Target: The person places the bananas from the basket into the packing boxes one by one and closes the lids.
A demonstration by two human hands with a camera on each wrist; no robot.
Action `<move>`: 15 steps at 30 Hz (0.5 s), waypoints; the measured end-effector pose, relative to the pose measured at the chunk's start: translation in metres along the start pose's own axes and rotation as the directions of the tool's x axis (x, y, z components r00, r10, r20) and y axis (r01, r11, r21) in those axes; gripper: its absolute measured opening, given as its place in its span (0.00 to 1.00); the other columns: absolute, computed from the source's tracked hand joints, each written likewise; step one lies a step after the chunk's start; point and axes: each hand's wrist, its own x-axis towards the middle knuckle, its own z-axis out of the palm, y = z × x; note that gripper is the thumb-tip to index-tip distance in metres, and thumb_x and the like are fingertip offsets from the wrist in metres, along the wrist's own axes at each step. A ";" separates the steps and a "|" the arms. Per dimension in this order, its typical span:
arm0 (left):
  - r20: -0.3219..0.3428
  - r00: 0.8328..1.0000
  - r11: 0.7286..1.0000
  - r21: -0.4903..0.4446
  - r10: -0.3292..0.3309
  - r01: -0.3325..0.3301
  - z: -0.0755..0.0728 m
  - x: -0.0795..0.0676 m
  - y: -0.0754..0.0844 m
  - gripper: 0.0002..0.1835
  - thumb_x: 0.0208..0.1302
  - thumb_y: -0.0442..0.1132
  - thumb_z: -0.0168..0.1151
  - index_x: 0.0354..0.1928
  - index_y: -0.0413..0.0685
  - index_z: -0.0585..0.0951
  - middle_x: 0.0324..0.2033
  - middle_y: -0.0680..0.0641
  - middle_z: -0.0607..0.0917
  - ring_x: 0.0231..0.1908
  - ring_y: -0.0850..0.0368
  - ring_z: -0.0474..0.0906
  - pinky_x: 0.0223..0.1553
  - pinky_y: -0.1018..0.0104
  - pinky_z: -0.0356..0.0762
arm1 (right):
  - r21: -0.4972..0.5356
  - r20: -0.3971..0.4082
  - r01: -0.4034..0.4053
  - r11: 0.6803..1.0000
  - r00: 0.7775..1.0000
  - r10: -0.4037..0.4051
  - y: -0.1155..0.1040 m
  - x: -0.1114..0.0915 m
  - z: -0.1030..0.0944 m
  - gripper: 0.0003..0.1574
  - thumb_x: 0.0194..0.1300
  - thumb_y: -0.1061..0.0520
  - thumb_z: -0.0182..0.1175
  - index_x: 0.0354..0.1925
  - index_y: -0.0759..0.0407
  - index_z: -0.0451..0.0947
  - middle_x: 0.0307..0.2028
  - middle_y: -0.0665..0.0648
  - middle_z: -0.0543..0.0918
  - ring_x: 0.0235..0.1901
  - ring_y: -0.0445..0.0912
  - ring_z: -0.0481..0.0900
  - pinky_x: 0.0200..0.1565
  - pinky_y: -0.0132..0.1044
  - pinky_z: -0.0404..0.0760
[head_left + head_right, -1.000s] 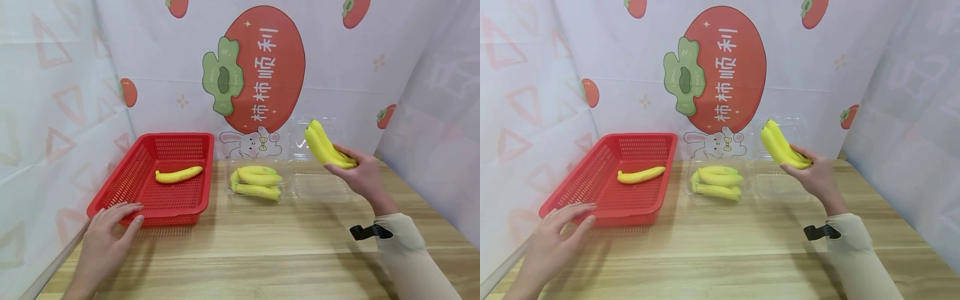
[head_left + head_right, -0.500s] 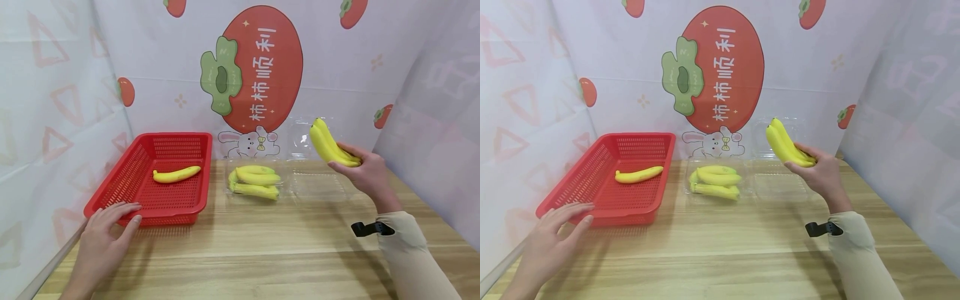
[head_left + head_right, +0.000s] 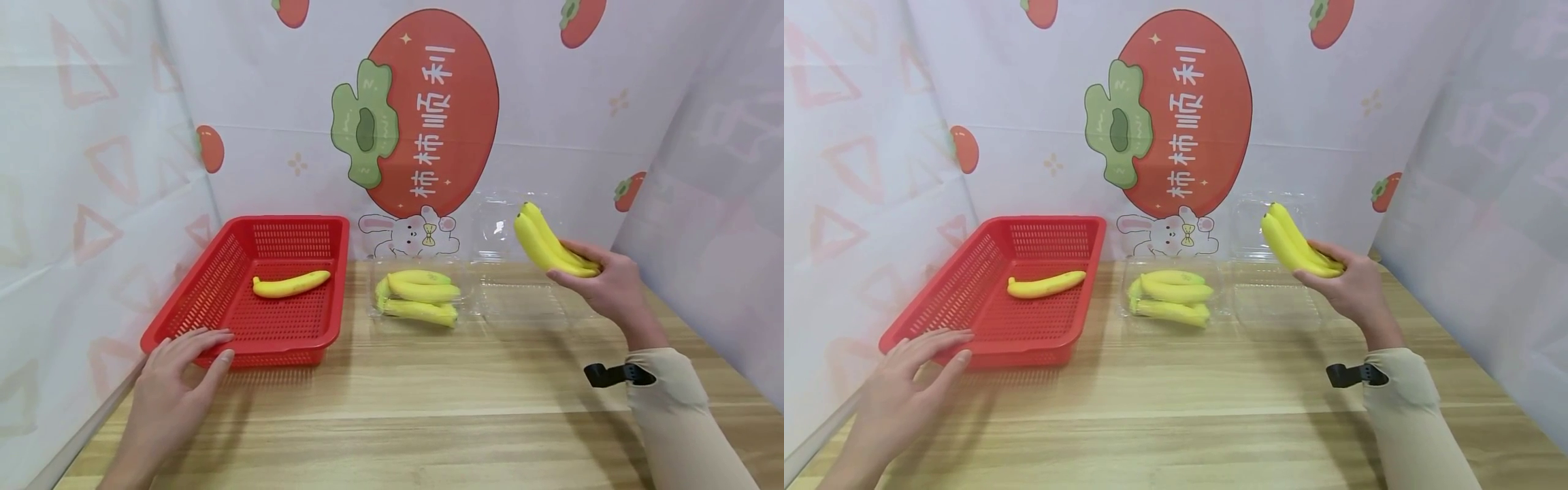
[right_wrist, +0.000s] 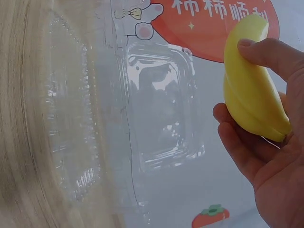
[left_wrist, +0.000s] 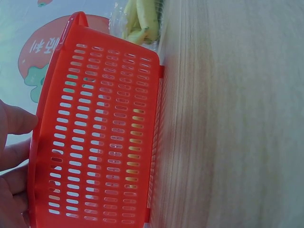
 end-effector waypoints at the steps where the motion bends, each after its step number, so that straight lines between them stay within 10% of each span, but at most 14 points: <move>1: 0.000 1.000 1.000 -0.001 0.002 -0.002 0.000 0.000 0.000 0.17 0.74 0.43 0.68 0.61 0.49 0.86 0.62 0.36 0.86 0.66 0.34 0.72 0.82 0.29 0.49 | -0.006 0.002 0.000 1.000 1.000 0.000 0.001 0.000 -0.001 0.39 0.61 0.43 0.79 0.69 0.47 0.81 0.42 0.17 0.75 0.38 0.34 0.73 0.33 0.22 0.73; 15: -0.006 1.000 1.000 0.019 -0.016 0.016 0.000 -0.001 0.002 0.18 0.72 0.43 0.69 0.61 0.51 0.86 0.61 0.38 0.86 0.65 0.36 0.72 0.63 0.30 0.66 | -0.079 0.125 -0.032 0.996 0.991 0.042 0.015 0.001 0.000 0.43 0.63 0.39 0.77 0.72 0.46 0.78 0.59 0.63 0.85 0.41 0.42 0.71 0.32 0.30 0.74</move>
